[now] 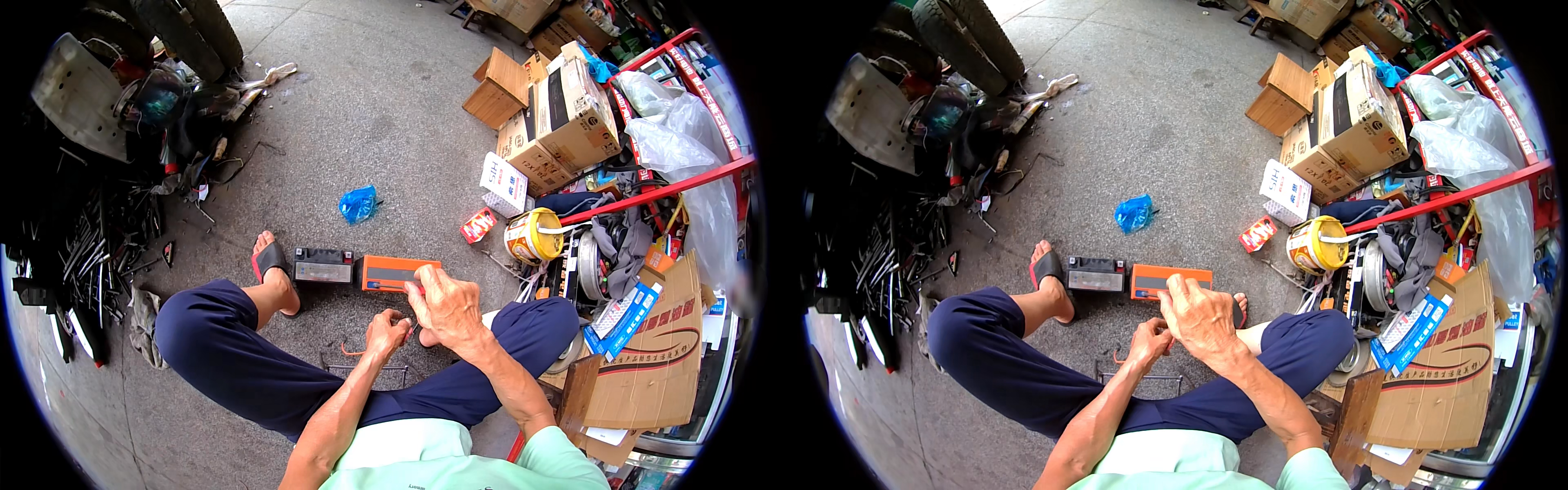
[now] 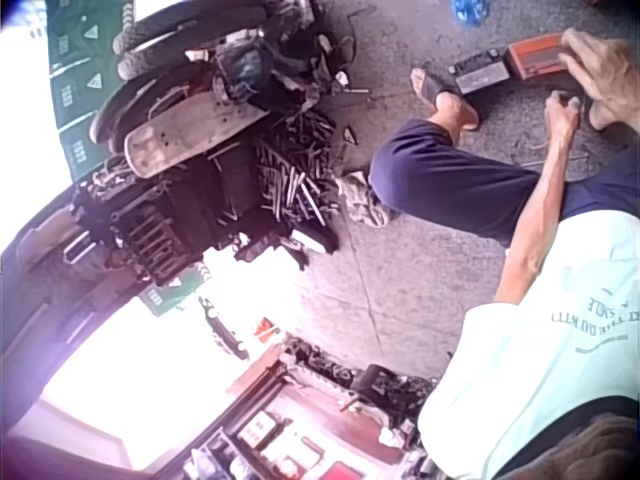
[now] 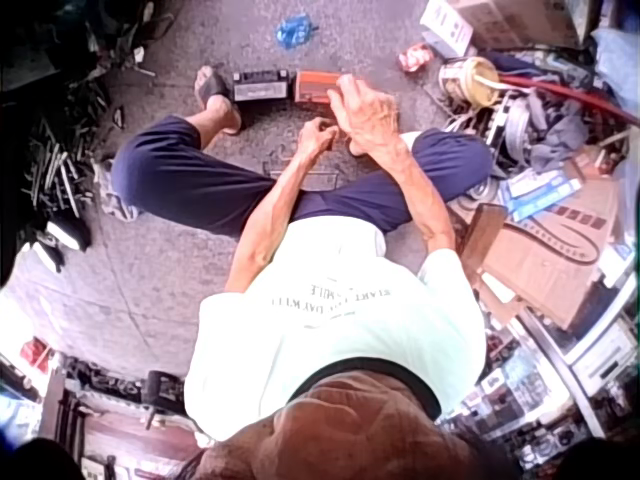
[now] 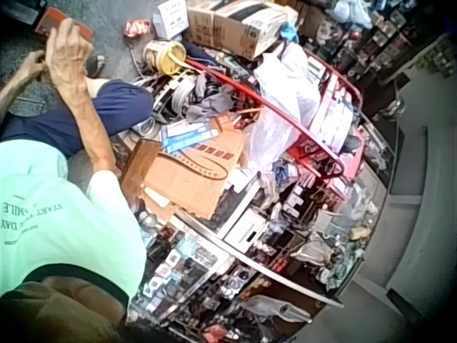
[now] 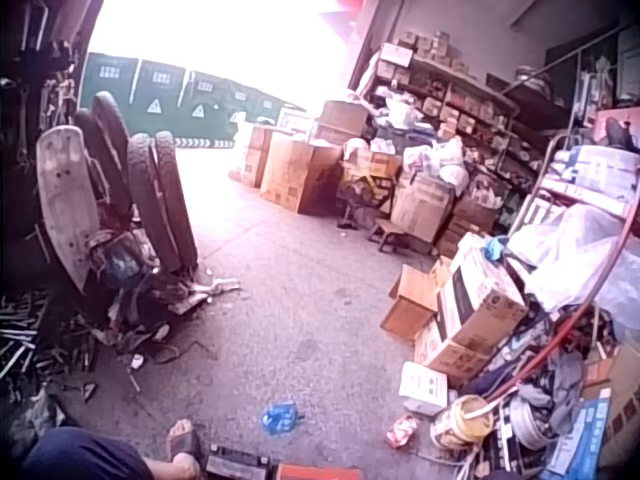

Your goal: The person sits on the floor and uses a screwdriver to remove screws from an orange and black electronic device. They then use a red wire to test connections on the device.

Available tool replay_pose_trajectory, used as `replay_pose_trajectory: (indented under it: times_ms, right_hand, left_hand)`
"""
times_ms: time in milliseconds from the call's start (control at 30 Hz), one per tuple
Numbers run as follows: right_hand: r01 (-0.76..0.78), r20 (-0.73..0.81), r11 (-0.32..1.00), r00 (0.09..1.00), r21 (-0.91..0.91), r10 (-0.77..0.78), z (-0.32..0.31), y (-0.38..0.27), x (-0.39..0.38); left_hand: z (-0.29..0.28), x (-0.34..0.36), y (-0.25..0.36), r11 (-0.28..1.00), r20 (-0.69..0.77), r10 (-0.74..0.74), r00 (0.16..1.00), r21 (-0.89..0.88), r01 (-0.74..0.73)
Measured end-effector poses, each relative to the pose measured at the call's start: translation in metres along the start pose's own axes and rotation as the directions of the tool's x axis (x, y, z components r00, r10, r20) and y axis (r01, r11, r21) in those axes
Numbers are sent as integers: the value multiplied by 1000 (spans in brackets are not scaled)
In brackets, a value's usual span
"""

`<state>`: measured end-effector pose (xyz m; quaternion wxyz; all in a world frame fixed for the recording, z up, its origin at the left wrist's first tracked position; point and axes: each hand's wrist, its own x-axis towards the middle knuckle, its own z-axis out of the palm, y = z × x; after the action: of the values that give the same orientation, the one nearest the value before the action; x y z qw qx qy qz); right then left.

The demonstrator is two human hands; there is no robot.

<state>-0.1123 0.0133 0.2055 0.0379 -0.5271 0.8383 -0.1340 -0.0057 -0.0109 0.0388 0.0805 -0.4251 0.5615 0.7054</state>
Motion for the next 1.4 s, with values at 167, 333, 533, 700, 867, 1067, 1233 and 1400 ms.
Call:
replay_pose_trajectory:
  times_ms: [167, 333, 533, 700, 867, 1067, 1233, 1400]
  right_hand:
    - [-51, 64, 999, 997, -17, 52, -7, -3, -1]
    - [56, -109, 998, 993, 40, -51, -2, 0, 2]
    - [-75, 99, 997, 992, -1, 74, -9, -5, -1]
    - [132, -55, 977, 991, 165, -125, -10, 0, 5]
    - [-1, 72, 998, 997, -60, 6, -1, -1, 6]
    - [45, 42, 998, 998, 48, -47, -14, -7, 18]
    - [-50, 121, 999, 991, -13, 51, -3, -6, 13]
    - [-67, 160, 997, 984, -50, 74, -9, -10, 16]
  left_hand:
    - [-1, 0, -1, 1000, -11, 14, 1000, -1, -14]
    - [-1, 1, -2, 1000, -5, -4, 1000, -4, 4]
    - [-2, 0, 0, 1000, -13, 9, 1000, 13, -8]
    - [0, 3, -5, 1000, -11, -9, 1000, 9, 9]
    - [-1, 1, -1, 1000, -6, -10, 1000, 14, 10]
    - [0, 3, -5, 1000, -7, -22, 1000, -7, 22]
    - [0, 3, -3, 1000, -7, -24, 1000, 8, 24]
    - [2, 9, -14, 1000, -25, 12, 1000, 18, -12]
